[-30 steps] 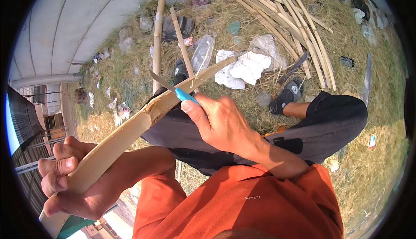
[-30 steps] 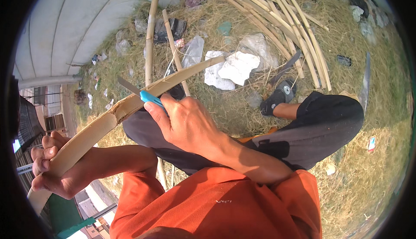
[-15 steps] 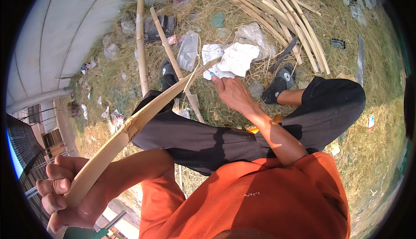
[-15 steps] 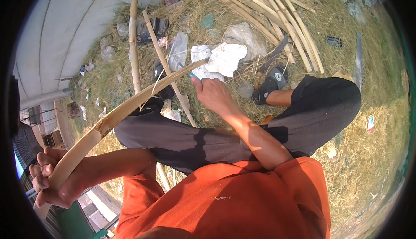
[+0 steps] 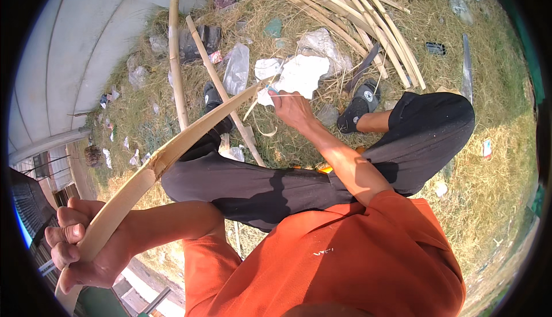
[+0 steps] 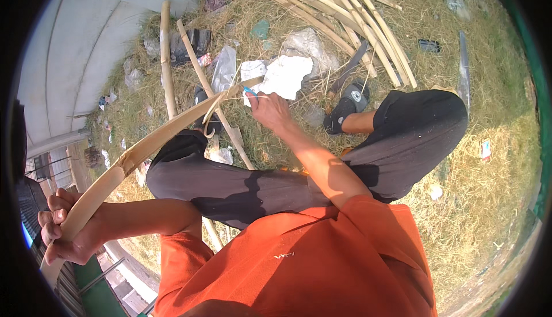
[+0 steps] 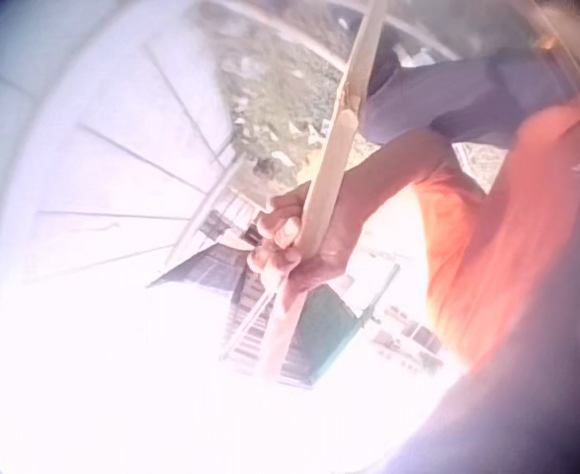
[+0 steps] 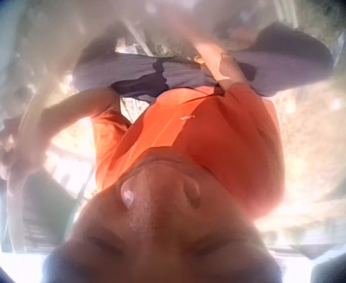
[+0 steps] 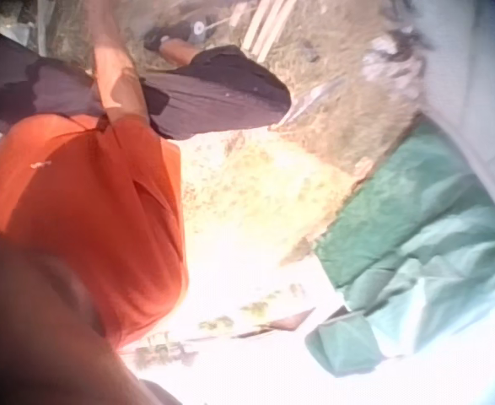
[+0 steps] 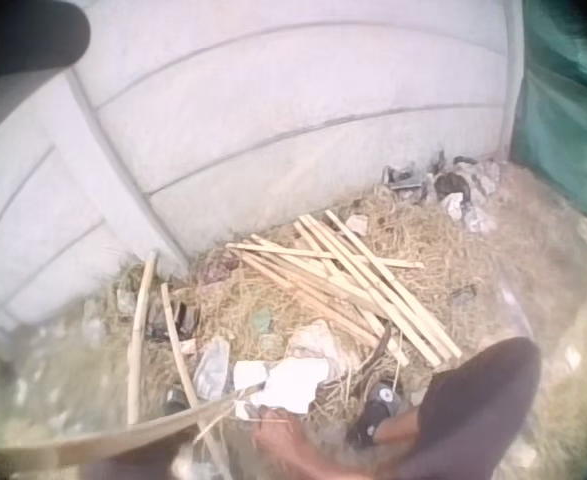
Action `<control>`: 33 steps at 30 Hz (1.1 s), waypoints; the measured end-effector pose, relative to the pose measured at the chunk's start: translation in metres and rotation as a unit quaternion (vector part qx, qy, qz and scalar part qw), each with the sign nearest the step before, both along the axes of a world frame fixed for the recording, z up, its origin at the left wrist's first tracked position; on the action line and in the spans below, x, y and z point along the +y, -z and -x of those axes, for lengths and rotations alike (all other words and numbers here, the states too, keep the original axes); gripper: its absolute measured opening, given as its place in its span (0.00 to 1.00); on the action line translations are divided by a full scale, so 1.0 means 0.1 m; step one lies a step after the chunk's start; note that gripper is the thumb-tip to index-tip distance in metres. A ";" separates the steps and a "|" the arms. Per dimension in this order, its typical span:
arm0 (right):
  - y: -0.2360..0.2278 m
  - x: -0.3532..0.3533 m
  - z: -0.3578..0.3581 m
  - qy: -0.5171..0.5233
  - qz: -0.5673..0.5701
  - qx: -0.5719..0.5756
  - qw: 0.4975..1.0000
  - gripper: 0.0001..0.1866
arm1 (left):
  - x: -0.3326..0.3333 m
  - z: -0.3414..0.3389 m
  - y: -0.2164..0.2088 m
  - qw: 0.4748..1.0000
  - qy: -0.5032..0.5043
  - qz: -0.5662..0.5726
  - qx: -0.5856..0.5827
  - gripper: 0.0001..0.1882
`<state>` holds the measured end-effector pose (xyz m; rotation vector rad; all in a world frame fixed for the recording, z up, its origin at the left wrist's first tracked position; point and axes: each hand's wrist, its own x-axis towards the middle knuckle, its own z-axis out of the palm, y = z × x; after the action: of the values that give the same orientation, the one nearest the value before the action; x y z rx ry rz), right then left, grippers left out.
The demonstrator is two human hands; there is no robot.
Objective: The person sits on the ground and uses a knife to sharpen the ends of bamboo sticks. They hold each stick with one hand and carefully shave the wood with the other, rotating the stick to shape the tip. Finished sticks are placed aside.
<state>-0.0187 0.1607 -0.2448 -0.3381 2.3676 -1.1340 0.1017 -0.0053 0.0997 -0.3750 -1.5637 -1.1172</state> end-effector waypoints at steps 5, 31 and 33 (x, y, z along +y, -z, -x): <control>0.10 -0.11 0.06 0.022 -0.062 0.020 0.998 0.34 | -0.17 0.19 -0.02 0.999 0.008 -0.035 -0.007 0.29; 0.27 -0.36 0.33 0.026 -0.002 -0.039 0.999 0.37 | -0.58 0.61 -0.07 0.994 0.051 -0.097 -0.001 0.19; 0.23 -0.38 0.29 0.008 -0.032 -0.026 0.999 0.37 | -0.81 0.55 -0.04 0.996 0.010 -0.087 -0.013 0.19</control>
<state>-0.0479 0.1228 -0.2679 -0.2654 2.3592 -1.0587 0.0464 -0.0861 0.1040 -0.2619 -1.4751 -1.2676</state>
